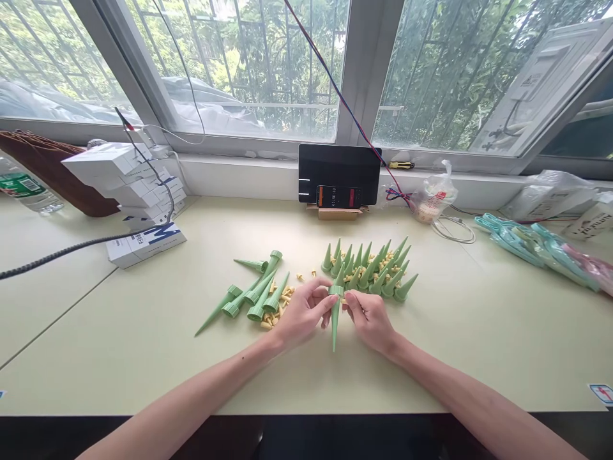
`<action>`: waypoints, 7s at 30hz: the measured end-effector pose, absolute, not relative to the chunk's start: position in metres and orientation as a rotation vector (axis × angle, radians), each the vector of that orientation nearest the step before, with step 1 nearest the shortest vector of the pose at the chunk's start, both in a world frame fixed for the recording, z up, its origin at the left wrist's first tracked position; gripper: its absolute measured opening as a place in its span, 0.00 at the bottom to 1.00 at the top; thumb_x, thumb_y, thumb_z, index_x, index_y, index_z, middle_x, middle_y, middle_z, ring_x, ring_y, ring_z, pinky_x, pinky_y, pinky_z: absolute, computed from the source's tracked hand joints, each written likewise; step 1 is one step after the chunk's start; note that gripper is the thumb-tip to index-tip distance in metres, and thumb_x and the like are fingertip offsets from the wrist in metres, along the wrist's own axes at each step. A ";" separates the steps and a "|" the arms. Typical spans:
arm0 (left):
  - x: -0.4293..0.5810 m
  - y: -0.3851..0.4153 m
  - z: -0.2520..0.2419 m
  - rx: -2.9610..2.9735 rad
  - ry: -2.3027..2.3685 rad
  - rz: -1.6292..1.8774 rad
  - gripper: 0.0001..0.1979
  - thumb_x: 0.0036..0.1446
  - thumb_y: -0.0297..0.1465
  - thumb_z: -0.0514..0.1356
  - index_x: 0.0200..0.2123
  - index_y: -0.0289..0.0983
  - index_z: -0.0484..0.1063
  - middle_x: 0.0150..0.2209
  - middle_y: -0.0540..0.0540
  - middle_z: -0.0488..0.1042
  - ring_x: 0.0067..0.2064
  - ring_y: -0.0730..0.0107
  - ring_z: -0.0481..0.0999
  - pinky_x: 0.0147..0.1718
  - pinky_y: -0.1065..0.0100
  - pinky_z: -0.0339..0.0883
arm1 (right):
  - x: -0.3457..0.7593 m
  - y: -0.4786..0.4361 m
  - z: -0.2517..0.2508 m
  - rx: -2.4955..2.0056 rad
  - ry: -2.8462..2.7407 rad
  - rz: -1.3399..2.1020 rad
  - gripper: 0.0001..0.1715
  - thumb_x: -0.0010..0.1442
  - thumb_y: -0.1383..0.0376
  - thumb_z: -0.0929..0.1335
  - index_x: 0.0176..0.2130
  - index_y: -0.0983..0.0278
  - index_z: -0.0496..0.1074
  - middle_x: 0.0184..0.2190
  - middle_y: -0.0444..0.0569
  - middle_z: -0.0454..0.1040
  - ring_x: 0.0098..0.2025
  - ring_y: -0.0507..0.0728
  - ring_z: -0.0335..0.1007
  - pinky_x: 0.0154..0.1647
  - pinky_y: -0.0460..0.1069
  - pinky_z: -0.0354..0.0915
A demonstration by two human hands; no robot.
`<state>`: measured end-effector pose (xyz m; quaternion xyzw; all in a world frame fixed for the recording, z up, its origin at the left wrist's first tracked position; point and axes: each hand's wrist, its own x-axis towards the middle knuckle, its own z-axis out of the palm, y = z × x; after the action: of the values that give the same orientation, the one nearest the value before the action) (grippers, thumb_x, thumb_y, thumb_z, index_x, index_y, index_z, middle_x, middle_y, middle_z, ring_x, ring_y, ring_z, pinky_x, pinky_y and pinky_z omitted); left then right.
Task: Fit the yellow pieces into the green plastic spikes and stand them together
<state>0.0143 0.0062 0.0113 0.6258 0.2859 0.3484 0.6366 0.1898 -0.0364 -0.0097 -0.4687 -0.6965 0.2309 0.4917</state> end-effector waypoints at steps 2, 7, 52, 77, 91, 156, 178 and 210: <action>0.015 0.005 0.011 1.461 0.663 0.811 0.15 0.63 0.42 0.61 0.43 0.38 0.64 0.26 0.53 0.70 0.20 0.77 0.69 0.21 0.73 0.64 | 0.188 -0.036 -0.009 -1.163 -1.635 0.643 0.26 0.73 0.58 0.58 0.25 0.64 0.65 0.18 0.40 0.56 0.19 0.49 0.50 0.21 0.46 0.49; 0.016 0.002 0.009 1.550 0.687 0.861 0.13 0.64 0.40 0.60 0.44 0.38 0.64 0.25 0.55 0.65 0.21 0.76 0.68 0.22 0.73 0.64 | 0.186 -0.036 -0.010 -1.180 -1.493 0.835 0.30 0.72 0.52 0.58 0.23 0.63 0.63 0.15 0.40 0.55 0.18 0.49 0.48 0.20 0.47 0.48; 0.014 0.004 0.023 1.401 0.698 0.841 0.15 0.63 0.43 0.60 0.42 0.37 0.67 0.23 0.55 0.66 0.19 0.77 0.66 0.18 0.74 0.61 | 0.194 -0.030 -0.001 -1.182 -1.805 0.639 0.23 0.73 0.58 0.56 0.27 0.62 0.59 0.21 0.40 0.56 0.23 0.51 0.51 0.26 0.47 0.52; 0.014 0.009 0.020 1.055 0.611 0.769 0.16 0.58 0.42 0.67 0.40 0.36 0.71 0.21 0.56 0.63 0.19 0.81 0.59 0.16 0.76 0.61 | 0.200 -0.030 -0.006 -1.152 -1.966 0.467 0.21 0.74 0.59 0.52 0.28 0.59 0.50 0.22 0.40 0.53 0.22 0.52 0.47 0.25 0.48 0.49; 0.015 0.008 0.016 1.204 0.582 0.777 0.16 0.60 0.42 0.65 0.42 0.37 0.66 0.26 0.54 0.70 0.20 0.81 0.66 0.20 0.74 0.66 | 0.192 -0.036 -0.005 -1.155 -1.779 0.756 0.25 0.74 0.54 0.53 0.27 0.60 0.55 0.21 0.41 0.58 0.21 0.51 0.54 0.25 0.48 0.54; 0.014 0.004 0.024 1.580 0.904 0.556 0.28 0.65 0.45 0.54 0.60 0.32 0.70 0.17 0.56 0.55 0.22 0.73 0.55 0.23 0.71 0.55 | 0.190 -0.028 -0.001 -0.880 -1.233 1.667 0.32 0.64 0.48 0.68 0.20 0.68 0.73 0.10 0.37 0.55 0.12 0.45 0.48 0.13 0.43 0.46; 0.016 0.001 0.007 1.713 0.899 0.656 0.26 0.67 0.45 0.52 0.59 0.34 0.68 0.26 0.49 0.71 0.26 0.70 0.67 0.25 0.71 0.62 | 0.190 -0.030 0.004 -0.951 -1.242 1.643 0.29 0.63 0.49 0.69 0.23 0.69 0.77 0.11 0.39 0.61 0.12 0.46 0.49 0.15 0.44 0.48; 0.016 0.001 0.009 1.749 0.938 0.749 0.21 0.67 0.42 0.52 0.58 0.37 0.68 0.33 0.48 0.70 0.20 0.80 0.55 0.17 0.75 0.48 | 0.189 -0.029 0.005 -1.035 -1.282 1.520 0.29 0.63 0.48 0.68 0.22 0.67 0.74 0.10 0.39 0.60 0.13 0.46 0.50 0.16 0.45 0.50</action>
<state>0.0157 0.0009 0.0089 0.7196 0.3857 0.3082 0.4882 0.1890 -0.0291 0.0055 -0.4159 -0.5149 0.6105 0.4350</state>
